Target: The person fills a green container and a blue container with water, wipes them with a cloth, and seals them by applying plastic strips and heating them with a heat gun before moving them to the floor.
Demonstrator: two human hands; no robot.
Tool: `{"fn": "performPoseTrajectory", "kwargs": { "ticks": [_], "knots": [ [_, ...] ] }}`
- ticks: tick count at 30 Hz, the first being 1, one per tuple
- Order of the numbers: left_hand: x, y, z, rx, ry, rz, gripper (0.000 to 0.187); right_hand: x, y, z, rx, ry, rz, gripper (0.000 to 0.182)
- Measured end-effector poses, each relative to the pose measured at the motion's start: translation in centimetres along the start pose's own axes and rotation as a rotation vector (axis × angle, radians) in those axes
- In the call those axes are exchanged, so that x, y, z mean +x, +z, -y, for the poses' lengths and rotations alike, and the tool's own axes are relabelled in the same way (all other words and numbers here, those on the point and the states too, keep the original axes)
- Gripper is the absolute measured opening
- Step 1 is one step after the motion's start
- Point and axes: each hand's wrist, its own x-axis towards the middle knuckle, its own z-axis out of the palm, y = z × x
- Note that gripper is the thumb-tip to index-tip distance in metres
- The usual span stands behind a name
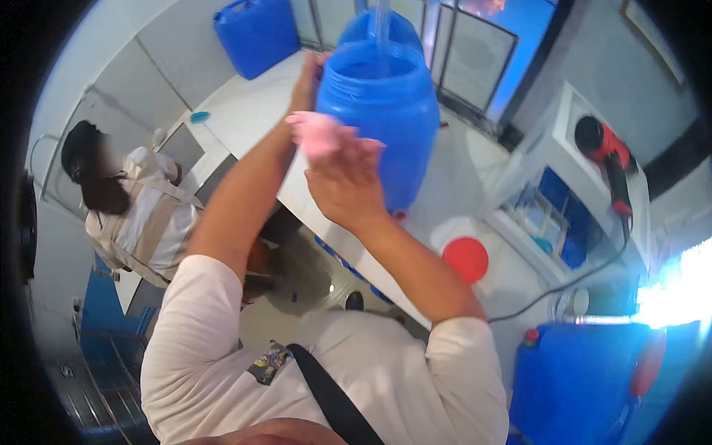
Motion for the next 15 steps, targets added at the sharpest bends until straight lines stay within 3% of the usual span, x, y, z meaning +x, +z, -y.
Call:
{"fn": "performPoseTrajectory", "kwargs": {
  "ticks": [1,3,5,7,9,11,14,15],
  "knots": [
    [0.0,-0.1,-0.4,0.065,0.004,0.053,0.071,-1.4,0.4,0.1,-0.251,-0.130,0.166,0.056],
    [-0.7,2.0,-1.8,0.202,0.014,0.011,0.071,-6.6,0.4,-1.6,-0.409,-0.390,0.439,0.051],
    [-1.1,3.6,-2.3,0.243,0.041,0.001,0.071,-13.1,0.9,-6.3,-0.265,-0.505,0.341,0.047],
    [-1.6,3.2,-1.6,0.285,0.057,-0.027,0.070,-16.1,-0.2,-9.4,-0.208,-0.305,0.585,0.048],
    [-0.4,1.2,-0.9,0.241,0.023,-0.052,0.071,-12.5,-2.0,-10.9,-0.266,-0.220,0.228,0.052],
    [-0.1,0.5,-0.2,0.211,-0.014,-0.065,0.072,-5.0,-3.6,-9.5,-0.334,-0.043,0.014,0.055],
    [-1.0,2.9,-1.5,0.112,-0.017,0.109,0.075,0.2,-2.6,-6.0,-0.200,0.079,-0.088,0.058],
    [-1.7,3.8,-1.8,0.113,-0.029,0.110,0.075,-0.1,-1.8,-5.3,-0.161,-0.039,-0.006,0.062]
  ]
}}
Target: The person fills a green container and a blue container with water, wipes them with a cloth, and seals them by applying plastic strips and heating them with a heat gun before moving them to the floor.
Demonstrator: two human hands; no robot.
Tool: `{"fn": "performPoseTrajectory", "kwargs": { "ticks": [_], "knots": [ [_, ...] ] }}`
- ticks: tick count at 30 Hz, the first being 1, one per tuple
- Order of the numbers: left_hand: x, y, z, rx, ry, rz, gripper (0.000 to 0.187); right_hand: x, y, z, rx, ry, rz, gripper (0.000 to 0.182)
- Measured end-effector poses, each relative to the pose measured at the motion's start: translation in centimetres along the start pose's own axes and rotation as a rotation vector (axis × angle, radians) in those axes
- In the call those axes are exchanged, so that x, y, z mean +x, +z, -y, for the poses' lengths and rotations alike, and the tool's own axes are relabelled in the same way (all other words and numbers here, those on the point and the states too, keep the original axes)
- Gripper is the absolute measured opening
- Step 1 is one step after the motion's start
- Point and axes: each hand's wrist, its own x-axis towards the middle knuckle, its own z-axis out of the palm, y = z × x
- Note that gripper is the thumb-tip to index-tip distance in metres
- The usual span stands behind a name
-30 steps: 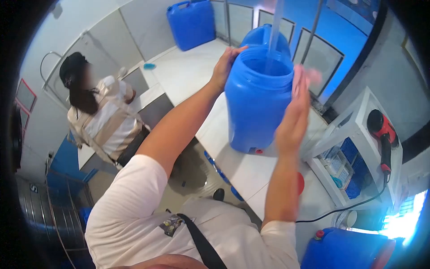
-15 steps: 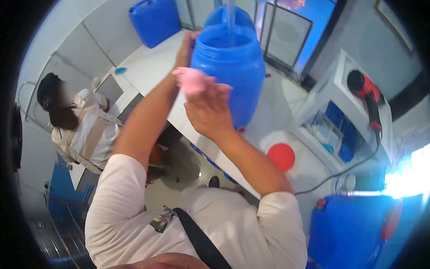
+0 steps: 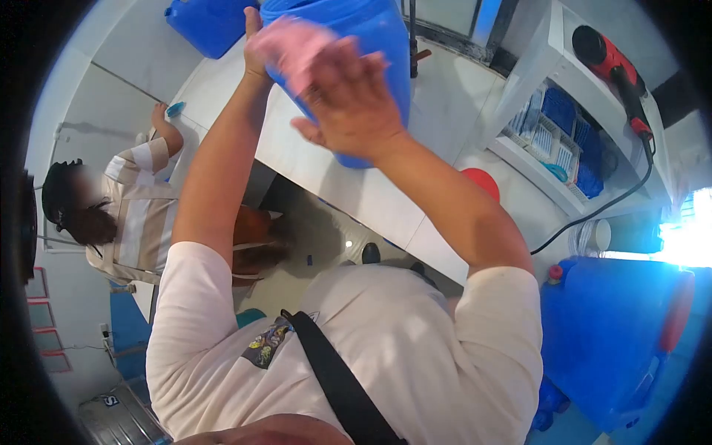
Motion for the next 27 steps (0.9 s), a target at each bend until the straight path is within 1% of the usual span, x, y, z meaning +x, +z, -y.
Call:
{"fn": "performPoseTrajectory", "kwargs": {
  "ticks": [1,2,3,5,6,8,9,10,12,14,15,17,18,20,22,24,25,26,27],
  "knots": [
    [-0.3,0.6,-0.3,-0.192,-0.134,0.012,0.079,-0.7,0.5,0.4,0.036,-0.122,0.068,0.066],
    [-0.2,0.9,-0.3,-0.385,-0.265,0.026,0.084,-3.5,2.0,0.9,-0.049,-0.220,0.148,0.065],
    [1.4,-3.7,1.6,0.042,-0.035,-0.227,0.073,-7.0,3.6,1.7,-0.132,-0.318,0.232,0.064],
    [1.1,-3.5,1.8,0.047,-0.021,-0.214,0.074,-12.5,2.9,-0.2,-0.222,-0.531,0.301,0.062],
    [1.2,-3.3,1.6,0.058,0.004,-0.211,0.075,-14.6,2.5,-1.3,-0.240,-0.529,0.297,0.062],
    [1.8,-3.6,1.5,0.041,0.036,-0.186,0.076,-15.6,0.8,-2.5,0.035,-0.084,0.480,0.065],
    [2.1,-3.9,1.6,0.082,0.062,-0.265,0.077,-15.8,1.1,-3.2,0.097,0.029,0.352,0.069],
    [2.0,-4.2,2.4,0.116,0.065,-0.336,0.078,-12.6,-0.6,-3.1,0.150,0.159,0.235,0.073],
    [1.0,-4.2,1.2,-0.111,-0.019,-0.220,0.069,-3.5,-2.5,-2.8,0.395,0.254,-0.184,0.070],
    [0.2,-3.0,0.0,-0.136,-0.032,-0.203,0.069,0.6,-1.0,-4.0,0.486,0.350,-0.468,0.061],
    [0.4,-3.5,0.1,-0.149,-0.053,-0.188,0.069,0.6,0.2,-5.4,0.462,0.366,-0.464,0.061],
    [0.6,-4.0,-0.3,-0.057,0.011,-0.248,0.069,-0.1,1.4,-6.9,1.016,0.822,-0.199,0.053],
    [0.4,-3.7,0.0,-0.060,-0.002,-0.238,0.069,-1.3,1.3,-6.4,1.006,0.834,-0.206,0.053],
    [-1.4,-1.7,-0.5,0.212,0.103,-0.342,0.067,-3.1,-0.9,-3.6,0.832,0.859,-0.205,0.044],
    [-4.4,-0.4,0.7,0.152,0.047,-0.374,0.064,-7.1,-3.0,-0.6,0.657,1.046,0.052,0.039],
    [-10.0,2.0,3.9,0.183,0.039,-0.475,0.060,-10.2,-6.6,0.9,0.951,1.232,0.189,0.038],
    [-13.4,3.3,5.9,0.202,0.002,-0.497,0.058,-13.0,-7.7,1.0,0.920,1.266,0.211,0.037],
    [-16.0,4.8,7.7,0.390,-0.005,-0.471,0.060,-15.6,-8.8,0.8,0.888,1.302,0.230,0.036],
    [-19.7,10.5,6.0,0.588,-0.097,-0.417,0.073,-16.4,-10.6,-0.3,0.880,1.176,0.077,0.033]
  ]
}}
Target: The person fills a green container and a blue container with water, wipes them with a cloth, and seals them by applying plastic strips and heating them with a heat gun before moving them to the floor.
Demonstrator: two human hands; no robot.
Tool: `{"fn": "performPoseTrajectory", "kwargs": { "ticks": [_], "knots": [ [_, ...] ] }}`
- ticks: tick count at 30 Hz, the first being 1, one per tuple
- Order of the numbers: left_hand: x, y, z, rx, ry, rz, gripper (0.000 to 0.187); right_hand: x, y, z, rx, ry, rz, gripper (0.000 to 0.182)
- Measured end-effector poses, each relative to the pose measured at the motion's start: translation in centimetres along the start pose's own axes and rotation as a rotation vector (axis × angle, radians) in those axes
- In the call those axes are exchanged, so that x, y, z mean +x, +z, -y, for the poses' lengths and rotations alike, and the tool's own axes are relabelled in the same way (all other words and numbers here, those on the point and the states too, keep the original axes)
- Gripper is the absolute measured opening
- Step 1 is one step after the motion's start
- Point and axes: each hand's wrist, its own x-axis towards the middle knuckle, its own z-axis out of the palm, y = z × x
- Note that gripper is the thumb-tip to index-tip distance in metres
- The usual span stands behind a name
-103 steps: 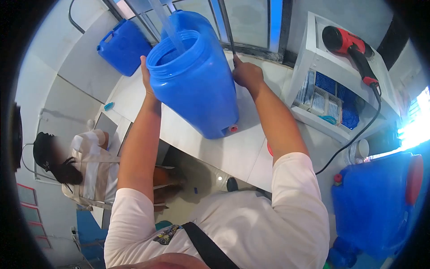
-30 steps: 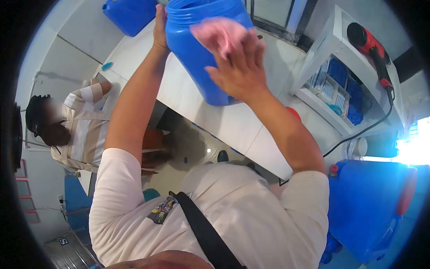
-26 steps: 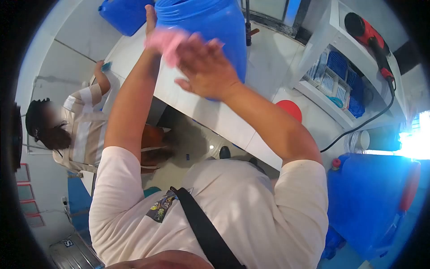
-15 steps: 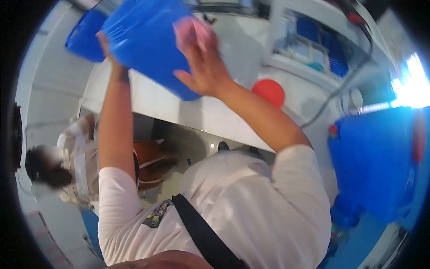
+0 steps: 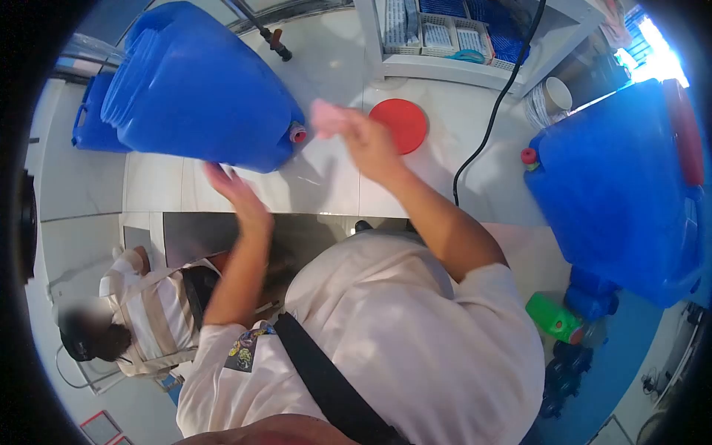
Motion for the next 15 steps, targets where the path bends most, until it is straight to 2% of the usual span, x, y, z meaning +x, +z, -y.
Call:
{"fn": "performPoseTrajectory", "kwargs": {
  "ticks": [1,2,3,4,7,9,13,15],
  "knots": [
    [-4.5,-0.6,3.6,0.188,0.498,0.149,0.086,-0.5,-2.1,0.3,0.039,-0.169,-0.059,0.030],
    [-7.0,-0.3,5.3,0.131,0.438,0.380,0.098,-0.8,-4.7,-0.4,-0.039,-0.086,-0.197,0.029],
    [-7.7,1.3,4.5,0.267,0.462,0.528,0.100,-0.8,-6.6,-0.8,-0.121,-0.006,-0.327,0.028],
    [-7.9,3.4,3.6,0.402,0.483,0.673,0.103,-1.0,-7.1,0.6,-0.127,-0.004,-0.320,0.028],
    [-6.5,10.5,3.4,0.504,0.468,0.733,0.112,-0.7,-8.2,6.4,-0.063,-0.022,-0.383,0.030],
    [-5.8,13.6,3.0,0.742,0.416,0.745,0.120,-0.9,-8.8,7.5,-0.265,0.031,-0.373,0.035],
    [-5.2,15.6,3.5,0.775,0.322,0.866,0.123,-1.2,-10.0,5.0,-0.298,0.058,-0.408,0.035],
    [-4.8,15.4,3.5,0.681,0.317,0.889,0.123,-1.4,-10.7,4.1,-0.340,0.180,-0.308,0.034]
  ]
}}
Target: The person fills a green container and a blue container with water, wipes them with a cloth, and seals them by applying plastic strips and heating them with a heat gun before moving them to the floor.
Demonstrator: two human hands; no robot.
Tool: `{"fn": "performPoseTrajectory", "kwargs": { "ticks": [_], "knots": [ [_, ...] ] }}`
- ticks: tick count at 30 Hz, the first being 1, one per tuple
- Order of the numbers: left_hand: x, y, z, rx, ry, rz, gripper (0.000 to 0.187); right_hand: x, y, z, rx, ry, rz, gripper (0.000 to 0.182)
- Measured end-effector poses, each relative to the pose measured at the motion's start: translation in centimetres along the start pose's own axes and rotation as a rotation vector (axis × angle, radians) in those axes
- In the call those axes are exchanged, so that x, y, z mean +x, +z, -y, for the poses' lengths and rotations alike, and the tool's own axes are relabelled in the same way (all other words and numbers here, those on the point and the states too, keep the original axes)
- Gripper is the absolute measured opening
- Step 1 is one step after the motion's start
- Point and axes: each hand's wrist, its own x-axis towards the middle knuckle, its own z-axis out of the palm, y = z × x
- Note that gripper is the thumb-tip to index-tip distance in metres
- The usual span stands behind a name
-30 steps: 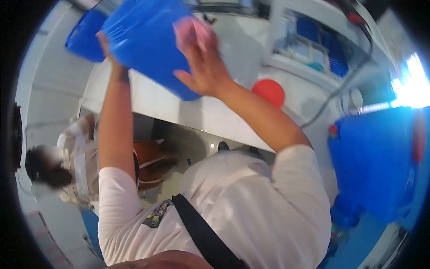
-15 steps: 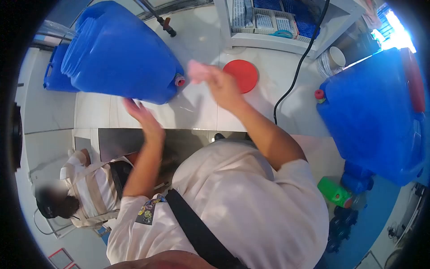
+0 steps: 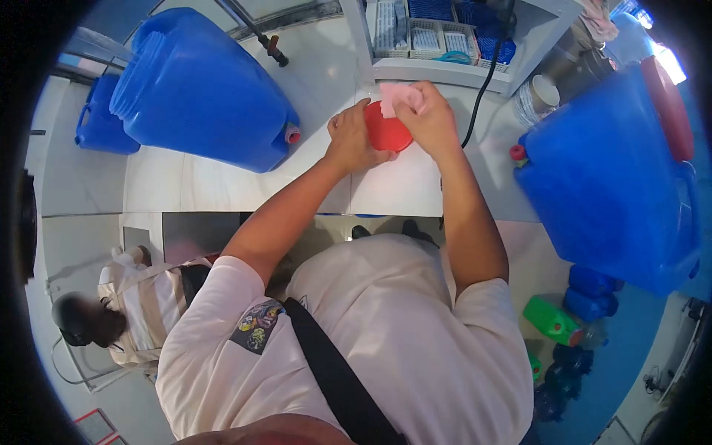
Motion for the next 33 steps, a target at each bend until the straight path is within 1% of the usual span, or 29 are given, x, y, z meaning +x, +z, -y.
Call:
{"fn": "performPoseTrajectory", "kwargs": {
  "ticks": [1,3,4,6,7,9,10,12,13,14,16,18,19,20,22,23,24,25,26,27,28,29,30,31,32,33],
  "knots": [
    [0.1,-0.6,0.0,0.007,0.007,-0.001,0.123,0.1,0.1,-1.4,0.005,-0.004,-0.007,0.034],
    [0.5,-2.0,0.0,-0.269,0.061,0.020,0.124,0.5,0.5,-3.9,0.085,-0.038,0.075,0.027],
    [1.1,-2.2,-0.3,-0.263,0.059,0.016,0.124,0.5,0.3,-3.8,0.091,-0.042,0.077,0.027],
    [1.1,-3.3,0.3,-0.745,0.216,-0.065,0.110,-0.5,1.2,-2.0,0.447,-0.104,0.039,0.028],
    [0.8,-3.3,-0.1,-0.725,0.205,-0.088,0.110,-0.7,2.1,-0.8,0.463,-0.117,0.064,0.028],
    [0.2,-1.0,-2.4,-1.571,-0.124,-0.211,0.091,-1.2,3.9,1.3,0.675,-0.118,-0.027,0.039],
    [0.0,0.6,-2.5,-1.836,-0.232,-0.235,0.064,-1.1,4.8,1.2,0.686,-0.133,-0.001,0.039],
    [-1.0,-1.2,-4.4,-2.130,-0.207,-0.100,0.057,-0.6,6.1,0.3,0.357,-0.390,0.087,0.045],
    [-1.0,-2.1,-3.9,-2.129,-0.199,-0.116,0.057,-0.3,5.8,0.2,0.344,-0.392,0.220,0.040],
    [-1.2,-3.0,-3.0,-2.165,-0.212,-0.136,0.056,-1.0,5.6,1.3,0.347,-0.392,0.230,0.040],
    [-1.6,-5.0,-2.0,-2.205,-0.225,-0.148,0.057,-2.8,5.1,4.2,-0.164,-0.858,0.236,0.038],
    [-2.0,-6.6,-2.1,-2.315,-0.182,-0.093,0.056,-3.0,5.9,7.8,-0.208,-0.878,0.255,0.039],
    [-1.9,-6.1,-1.6,-2.361,-0.108,-0.076,0.062,-3.0,6.1,8.6,-0.249,-0.898,0.279,0.040],
    [-2.2,-7.3,-3.0,-2.367,-0.118,-0.076,0.062,-2.0,5.7,8.4,-0.250,-0.889,0.284,0.040],
    [-2.1,-10.2,-4.9,-2.171,-0.282,-0.261,0.061,1.0,4.7,7.8,-0.205,-0.778,0.230,0.046],
    [-1.9,-11.0,-3.9,-2.169,-0.174,-0.324,0.060,0.6,4.9,7.8,-0.169,-0.898,0.286,0.048],
    [-1.2,-10.7,-2.0,-2.164,-0.156,-0.323,0.060,-0.1,5.3,8.0,-0.169,-0.912,0.279,0.048],
    [-0.8,-9.4,0.4,-2.323,0.185,-0.056,0.062,-1.8,5.9,10.1,-0.136,-0.928,0.358,0.046],
    [-0.9,-9.2,0.6,-2.433,0.526,0.228,0.063,-3.0,6.3,11.0,-0.100,-0.928,0.443,0.046],
    [-0.7,-8.1,0.1,-2.472,0.279,-0.040,0.064,-1.3,6.7,10.7,-0.093,-0.872,0.433,0.045],
    [-0.9,-9.5,-1.7,-2.476,0.264,-0.041,0.064,0.2,6.2,10.0,-0.090,-0.861,0.435,0.045],
    [-1.2,-11.6,-3.8,-2.311,0.046,-0.188,0.062,1.9,5.1,9.5,-0.077,-0.835,0.389,0.047],
    [-1.3,-12.9,-4.7,-2.125,-0.146,-0.323,0.059,2.9,4.6,9.3,-0.066,-0.818,0.340,0.049],
    [-1.2,-13.8,-3.8,-2.144,-0.018,-0.323,0.059,1.9,5.1,8.4,-0.129,-1.039,0.305,0.048],
    [-0.2,-12.8,-2.3,-2.139,0.003,-0.319,0.059,1.0,5.5,9.7,-0.133,-1.055,0.295,0.048],
    [0.3,-10.7,-0.2,-2.325,0.272,-0.152,0.062,-0.4,6.1,11.7,-0.165,-1.016,0.340,0.046]
  ]
}}
